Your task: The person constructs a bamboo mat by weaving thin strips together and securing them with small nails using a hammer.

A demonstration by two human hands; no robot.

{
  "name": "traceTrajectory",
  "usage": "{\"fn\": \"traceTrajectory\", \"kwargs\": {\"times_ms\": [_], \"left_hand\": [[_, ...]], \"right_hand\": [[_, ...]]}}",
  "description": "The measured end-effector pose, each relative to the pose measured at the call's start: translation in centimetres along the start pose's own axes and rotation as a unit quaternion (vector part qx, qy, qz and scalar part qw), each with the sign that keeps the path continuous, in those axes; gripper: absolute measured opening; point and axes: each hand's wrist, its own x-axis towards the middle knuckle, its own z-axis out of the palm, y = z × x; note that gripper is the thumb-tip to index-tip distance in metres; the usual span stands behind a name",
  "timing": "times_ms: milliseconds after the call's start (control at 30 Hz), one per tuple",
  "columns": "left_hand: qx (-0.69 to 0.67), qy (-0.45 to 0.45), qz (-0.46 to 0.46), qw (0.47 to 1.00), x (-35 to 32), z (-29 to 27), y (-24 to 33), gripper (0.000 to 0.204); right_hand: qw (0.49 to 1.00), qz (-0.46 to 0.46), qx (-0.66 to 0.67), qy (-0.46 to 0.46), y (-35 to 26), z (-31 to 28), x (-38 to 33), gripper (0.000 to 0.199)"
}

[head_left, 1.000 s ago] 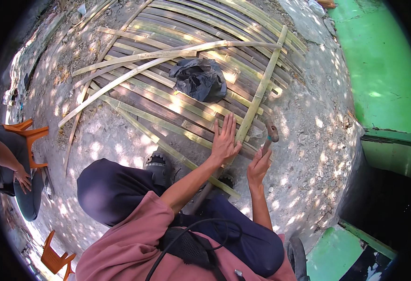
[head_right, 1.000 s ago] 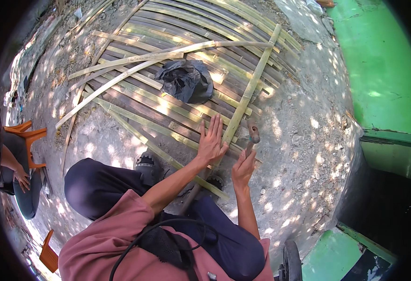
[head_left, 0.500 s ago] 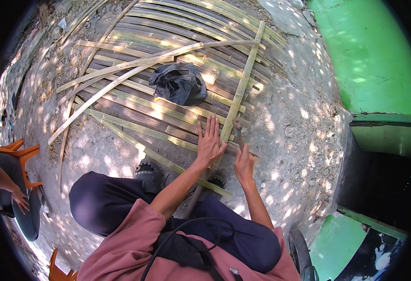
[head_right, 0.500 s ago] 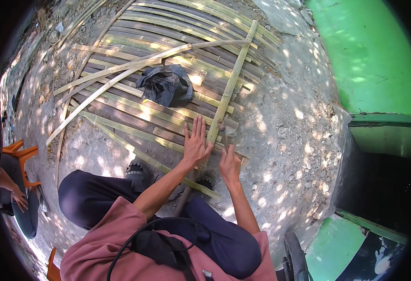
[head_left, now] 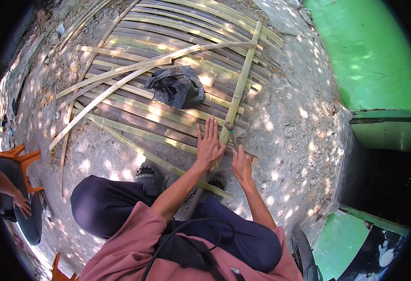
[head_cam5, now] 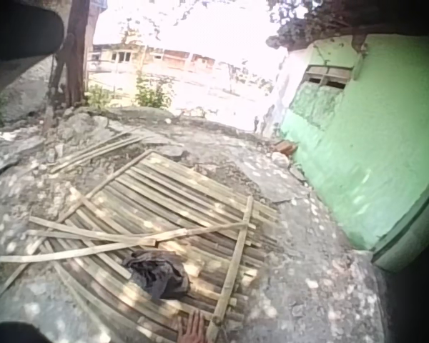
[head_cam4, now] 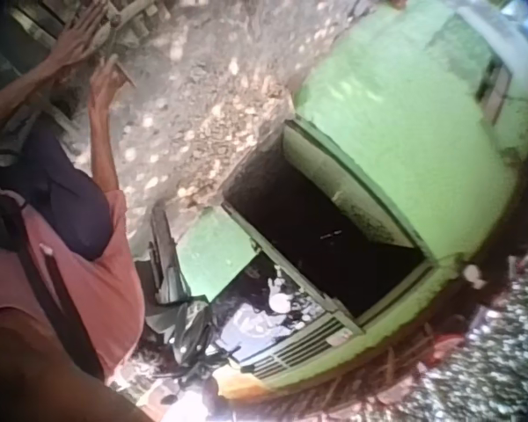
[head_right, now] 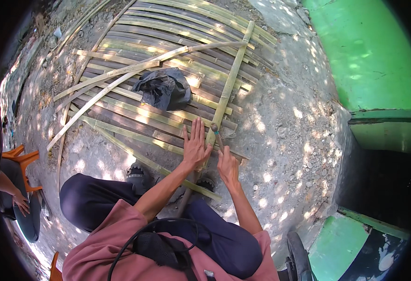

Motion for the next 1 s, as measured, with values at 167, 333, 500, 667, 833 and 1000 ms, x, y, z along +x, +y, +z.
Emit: {"fn": "traceTrajectory", "kwargs": {"times_ms": [167, 333, 500, 667, 833, 1000], "left_hand": [[0.012, -0.004, -0.006, 1.000, -0.2, -0.2, -0.5, 0.104], [0.013, 0.011, 0.002, 1.000, 0.0, 0.0, -0.3, 0.104], [0.006, 0.009, 0.002, 1.000, 0.9, 0.1, -0.3, 0.104], [0.011, 0.005, -0.001, 1.000, 0.0, 0.1, -1.0, 0.104], [0.003, 0.013, 0.008, 1.000, 0.3, 0.3, -0.2, 0.104], [0.010, -0.001, 0.004, 1.000, -0.1, 0.3, -0.4, 0.104]], "right_hand": [[0.988, -0.015, 0.114, 0.104, -3.3, -2.5, 0.6, 0.021], [0.981, -0.008, 0.124, 0.150, -2.2, -1.8, -0.3, 0.023], [0.995, 0.040, 0.071, 0.063, -0.5, -0.4, 1.4, 0.023], [0.971, 0.034, 0.192, 0.139, -4.4, -2.9, 1.2, 0.029], [0.999, 0.036, 0.028, 0.020, -1.0, -0.3, 0.6, 0.026], [0.994, 0.025, 0.102, 0.027, -2.1, 0.3, 0.2, 0.026]]}}
